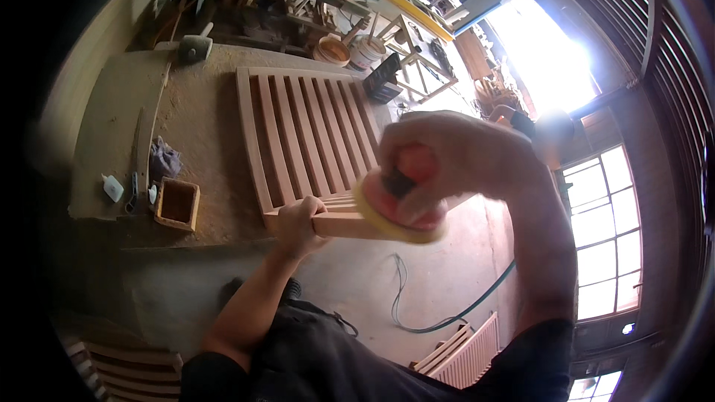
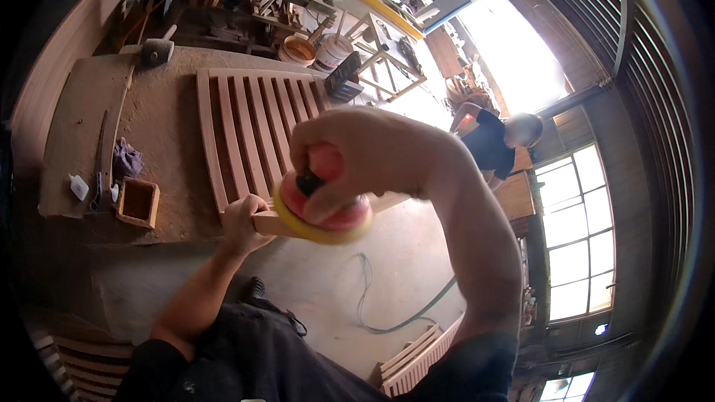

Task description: The person uses a handheld orbital sander to smooth the surfaces of a wooden chair frame. They systematically sand the legs, seat slats, and backrest, repositioning the chair to access all sides. The person then places the sanded chair onto a stack of similar chairs.

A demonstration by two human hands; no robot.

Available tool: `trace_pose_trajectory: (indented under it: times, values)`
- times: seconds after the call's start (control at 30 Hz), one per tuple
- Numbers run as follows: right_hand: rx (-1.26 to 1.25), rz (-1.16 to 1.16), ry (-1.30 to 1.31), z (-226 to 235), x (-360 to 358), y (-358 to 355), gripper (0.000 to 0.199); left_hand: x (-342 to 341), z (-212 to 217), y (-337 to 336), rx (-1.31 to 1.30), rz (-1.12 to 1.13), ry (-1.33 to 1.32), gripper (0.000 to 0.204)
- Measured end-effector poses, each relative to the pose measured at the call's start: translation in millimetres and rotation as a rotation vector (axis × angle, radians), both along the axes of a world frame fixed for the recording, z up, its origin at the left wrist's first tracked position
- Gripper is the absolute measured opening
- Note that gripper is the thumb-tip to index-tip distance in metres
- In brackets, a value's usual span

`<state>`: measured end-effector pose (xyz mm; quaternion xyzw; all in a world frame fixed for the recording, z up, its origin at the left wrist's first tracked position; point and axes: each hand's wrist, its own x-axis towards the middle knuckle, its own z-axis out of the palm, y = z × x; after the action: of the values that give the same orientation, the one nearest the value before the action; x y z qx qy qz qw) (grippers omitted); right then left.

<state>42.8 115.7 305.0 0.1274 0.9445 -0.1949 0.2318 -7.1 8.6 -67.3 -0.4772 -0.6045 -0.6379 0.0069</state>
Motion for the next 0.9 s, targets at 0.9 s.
trace_pose_trajectory:
  times: [0.9]
  values:
    - [0.756,-0.224,1.413,-178,131,-104,0.048,-5,9,-15,-0.244,-0.229,-0.117,0.039]
